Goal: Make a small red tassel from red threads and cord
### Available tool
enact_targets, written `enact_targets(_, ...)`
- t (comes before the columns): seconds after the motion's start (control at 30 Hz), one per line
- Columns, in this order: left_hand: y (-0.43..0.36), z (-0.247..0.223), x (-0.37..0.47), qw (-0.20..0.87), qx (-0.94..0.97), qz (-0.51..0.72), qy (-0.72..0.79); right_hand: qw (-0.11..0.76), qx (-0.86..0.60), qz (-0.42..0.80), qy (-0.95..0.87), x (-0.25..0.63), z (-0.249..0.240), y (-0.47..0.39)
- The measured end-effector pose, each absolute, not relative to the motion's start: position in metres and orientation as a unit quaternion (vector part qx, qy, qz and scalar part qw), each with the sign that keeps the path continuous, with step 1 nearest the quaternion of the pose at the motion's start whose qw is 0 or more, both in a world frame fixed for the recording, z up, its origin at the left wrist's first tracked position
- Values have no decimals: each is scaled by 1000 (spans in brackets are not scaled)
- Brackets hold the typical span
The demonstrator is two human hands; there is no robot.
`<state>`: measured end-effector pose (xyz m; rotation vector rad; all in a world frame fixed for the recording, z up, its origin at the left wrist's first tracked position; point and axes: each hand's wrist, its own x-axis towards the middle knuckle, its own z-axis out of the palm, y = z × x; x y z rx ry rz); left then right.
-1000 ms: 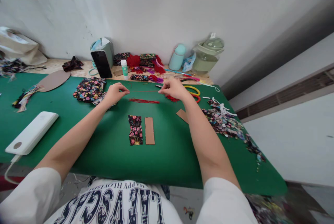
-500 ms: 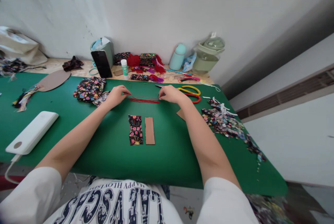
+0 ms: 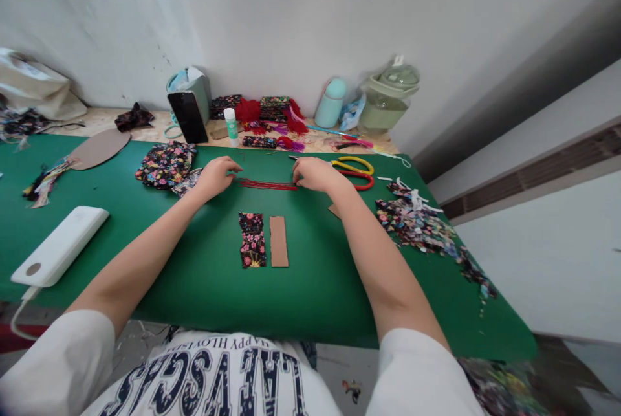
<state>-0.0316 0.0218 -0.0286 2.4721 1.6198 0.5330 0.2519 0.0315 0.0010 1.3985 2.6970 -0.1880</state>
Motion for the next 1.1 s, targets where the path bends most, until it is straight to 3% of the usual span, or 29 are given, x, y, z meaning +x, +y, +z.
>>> enact_targets(0.83,21,-30,-32,105,835,163,515,42,437,-91,894,251,2,29)
enact_targets(1.1,21,-28,-31,89,826,184,525,-52,507,-44,859,275,19,33)
